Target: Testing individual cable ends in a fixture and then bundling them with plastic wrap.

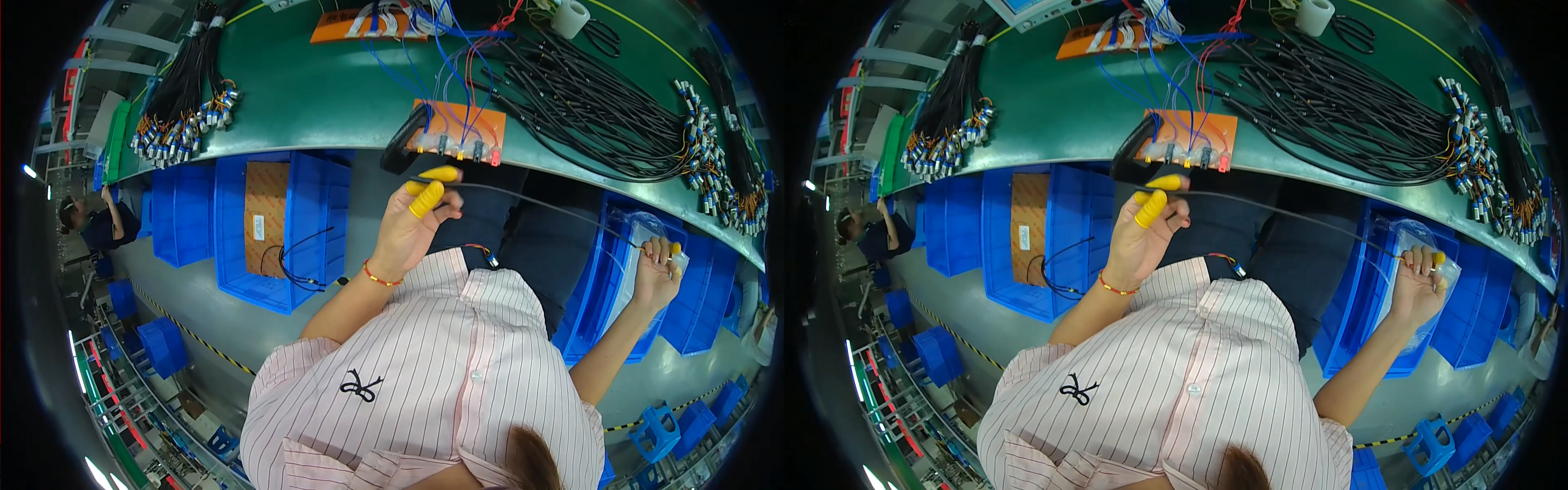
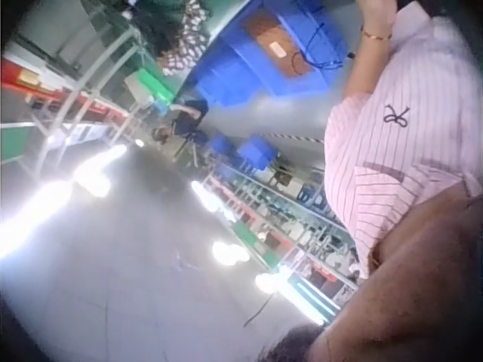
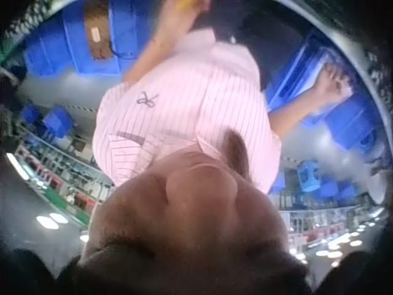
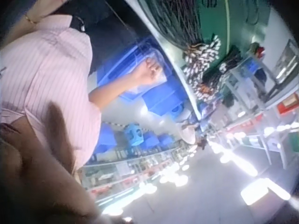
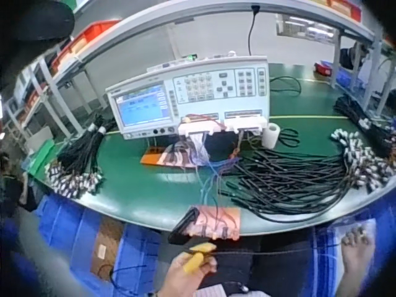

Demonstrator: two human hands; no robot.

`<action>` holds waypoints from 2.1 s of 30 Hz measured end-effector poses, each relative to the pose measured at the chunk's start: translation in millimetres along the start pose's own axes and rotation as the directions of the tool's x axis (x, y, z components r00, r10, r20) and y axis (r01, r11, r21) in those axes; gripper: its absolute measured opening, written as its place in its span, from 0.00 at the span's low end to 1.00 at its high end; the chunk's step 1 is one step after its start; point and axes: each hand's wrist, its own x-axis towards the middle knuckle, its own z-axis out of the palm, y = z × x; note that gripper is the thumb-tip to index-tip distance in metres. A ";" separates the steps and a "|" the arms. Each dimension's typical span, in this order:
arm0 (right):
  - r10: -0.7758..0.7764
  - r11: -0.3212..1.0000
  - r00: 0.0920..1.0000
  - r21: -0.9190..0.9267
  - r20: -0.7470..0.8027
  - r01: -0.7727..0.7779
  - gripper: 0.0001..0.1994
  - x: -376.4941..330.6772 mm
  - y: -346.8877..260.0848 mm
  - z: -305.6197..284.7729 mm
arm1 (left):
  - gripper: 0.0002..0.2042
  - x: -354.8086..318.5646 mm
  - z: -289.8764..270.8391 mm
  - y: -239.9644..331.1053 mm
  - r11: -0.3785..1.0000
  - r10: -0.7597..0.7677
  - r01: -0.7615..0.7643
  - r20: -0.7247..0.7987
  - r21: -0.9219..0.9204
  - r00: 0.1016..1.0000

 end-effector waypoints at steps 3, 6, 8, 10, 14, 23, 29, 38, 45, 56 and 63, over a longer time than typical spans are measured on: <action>-0.030 0.997 0.999 -0.074 -0.015 0.029 0.09 -2.6 1.3 -11.7 | 0.18 1.0 7.5 -0.9 1.000 0.001 0.000 0.024 -0.016 1.000; -0.008 0.994 0.996 -0.111 -0.088 -0.002 0.07 -5.4 8.1 -5.7 | 0.18 1.9 2.0 -3.7 0.999 -0.031 0.028 0.102 0.025 0.994; 0.000 0.988 0.999 -0.157 -0.035 -0.006 0.07 -6.0 16.0 -8.6 | 0.17 3.5 0.7 -3.7 0.998 -0.055 0.054 0.111 0.017 0.992; 0.007 0.980 1.000 -0.197 -0.029 -0.012 0.06 -5.3 23.2 -8.3 | 0.17 4.0 -1.7 -5.0 0.997 -0.073 0.070 0.112 0.026 0.991; 0.027 0.965 0.999 -0.259 -0.026 -0.033 0.06 0.0 30.8 -8.8 | 0.18 3.1 -1.0 -5.8 0.993 -0.098 0.092 0.094 0.068 0.991; 0.039 0.944 0.996 -0.325 -0.081 -0.063 0.05 2.5 46.6 0.0 | 0.15 10.7 1.2 -7.3 0.958 -0.128 0.115 0.033 0.262 0.991; 0.111 0.936 0.994 -0.335 -0.018 -0.110 0.04 7.5 45.8 -8.3 | 0.14 18.0 5.5 -5.9 0.942 -0.139 0.135 -0.008 0.306 0.990; 0.113 0.935 0.994 -0.337 -0.008 -0.109 0.11 14.6 49.8 -8.5 | 0.13 17.5 4.6 -0.4 0.948 -0.157 0.160 -0.032 0.277 0.987; 0.126 0.941 0.992 -0.316 -0.016 -0.124 0.17 16.8 50.9 -10.9 | 0.13 17.9 11.4 9.4 0.969 -0.202 0.205 -0.036 0.138 0.979; 0.076 0.944 0.997 -0.324 0.024 -0.064 0.06 9.3 52.5 -5.3 | 0.15 28.7 3.3 12.4 0.959 -0.270 0.264 0.048 0.101 0.962; -0.053 0.948 0.999 -0.314 -0.010 0.047 0.07 -1.7 35.3 -3.9 | 0.17 34.5 12.6 19.1 0.937 -0.310 0.300 0.026 0.177 0.950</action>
